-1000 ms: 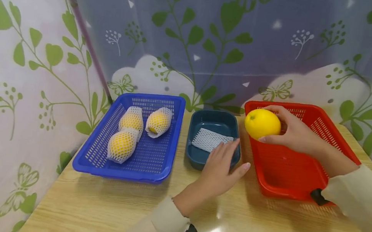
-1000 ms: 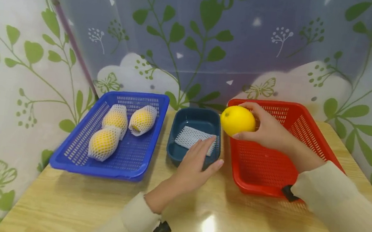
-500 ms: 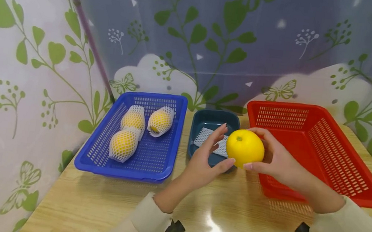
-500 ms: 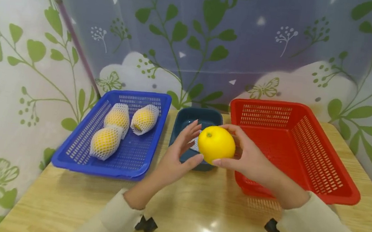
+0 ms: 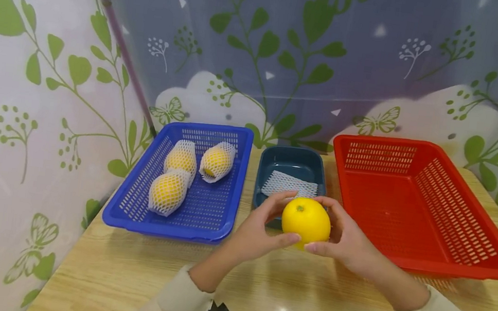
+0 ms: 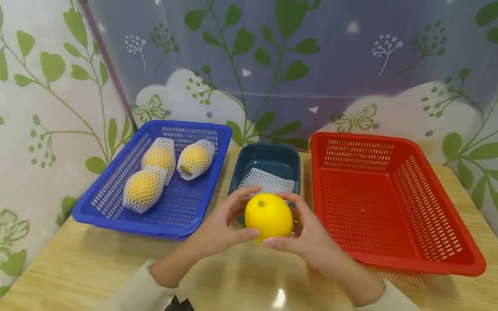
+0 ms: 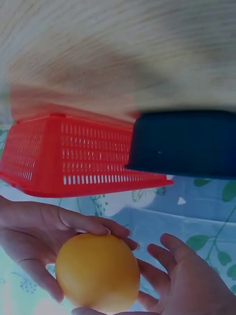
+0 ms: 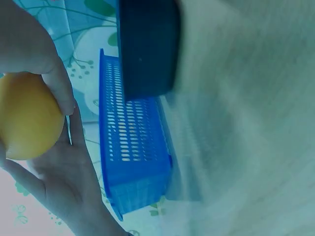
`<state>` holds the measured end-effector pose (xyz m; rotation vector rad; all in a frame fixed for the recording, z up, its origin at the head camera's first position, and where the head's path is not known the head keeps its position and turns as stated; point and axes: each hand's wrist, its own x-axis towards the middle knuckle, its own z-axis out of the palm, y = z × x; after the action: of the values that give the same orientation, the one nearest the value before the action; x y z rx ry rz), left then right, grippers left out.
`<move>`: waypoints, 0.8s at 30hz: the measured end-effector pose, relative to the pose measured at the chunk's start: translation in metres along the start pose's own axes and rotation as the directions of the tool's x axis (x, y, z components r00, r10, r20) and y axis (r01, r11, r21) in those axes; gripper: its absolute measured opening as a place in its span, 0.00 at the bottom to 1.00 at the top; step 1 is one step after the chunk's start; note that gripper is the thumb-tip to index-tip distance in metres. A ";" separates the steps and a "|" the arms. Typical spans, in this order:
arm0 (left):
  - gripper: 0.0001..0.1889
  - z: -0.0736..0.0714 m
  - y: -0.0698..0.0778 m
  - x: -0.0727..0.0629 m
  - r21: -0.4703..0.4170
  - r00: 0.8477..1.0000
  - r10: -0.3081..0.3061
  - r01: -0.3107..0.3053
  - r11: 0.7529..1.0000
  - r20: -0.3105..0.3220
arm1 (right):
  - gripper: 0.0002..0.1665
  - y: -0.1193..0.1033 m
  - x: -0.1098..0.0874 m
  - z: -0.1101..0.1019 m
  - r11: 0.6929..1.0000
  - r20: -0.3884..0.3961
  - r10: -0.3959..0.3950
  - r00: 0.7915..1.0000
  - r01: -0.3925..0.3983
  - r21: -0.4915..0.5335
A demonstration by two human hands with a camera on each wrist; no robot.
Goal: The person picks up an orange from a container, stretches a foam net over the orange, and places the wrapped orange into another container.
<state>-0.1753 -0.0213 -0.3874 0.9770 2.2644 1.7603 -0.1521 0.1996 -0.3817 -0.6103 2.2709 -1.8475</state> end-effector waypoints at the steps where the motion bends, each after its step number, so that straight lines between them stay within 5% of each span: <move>1: 0.37 -0.001 -0.001 -0.001 0.002 1.000 -0.010 0.010 1.000 0.004 | 0.48 0.003 0.000 0.002 1.000 0.006 0.006 1.000 -0.006 0.016; 9: 0.32 -0.003 -0.009 -0.006 -0.027 0.997 -0.079 0.079 0.997 0.007 | 0.45 0.020 0.001 0.014 0.997 0.010 0.050 0.999 -0.051 0.061; 15: 0.33 -0.003 -0.018 -0.012 -0.095 0.990 -0.135 0.139 0.986 0.039 | 0.45 0.022 -0.002 0.023 0.999 -0.050 0.047 0.998 -0.048 -0.020; 24: 0.31 -0.005 -0.026 -0.023 -0.045 0.978 -0.189 0.193 0.980 0.084 | 0.45 0.034 -0.005 0.031 0.994 -0.019 0.040 0.999 -0.042 -0.098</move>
<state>-0.1701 -0.0405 -0.4156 0.7759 2.1703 1.6627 -0.1434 0.1787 -0.4227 -0.5595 2.3787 -1.7376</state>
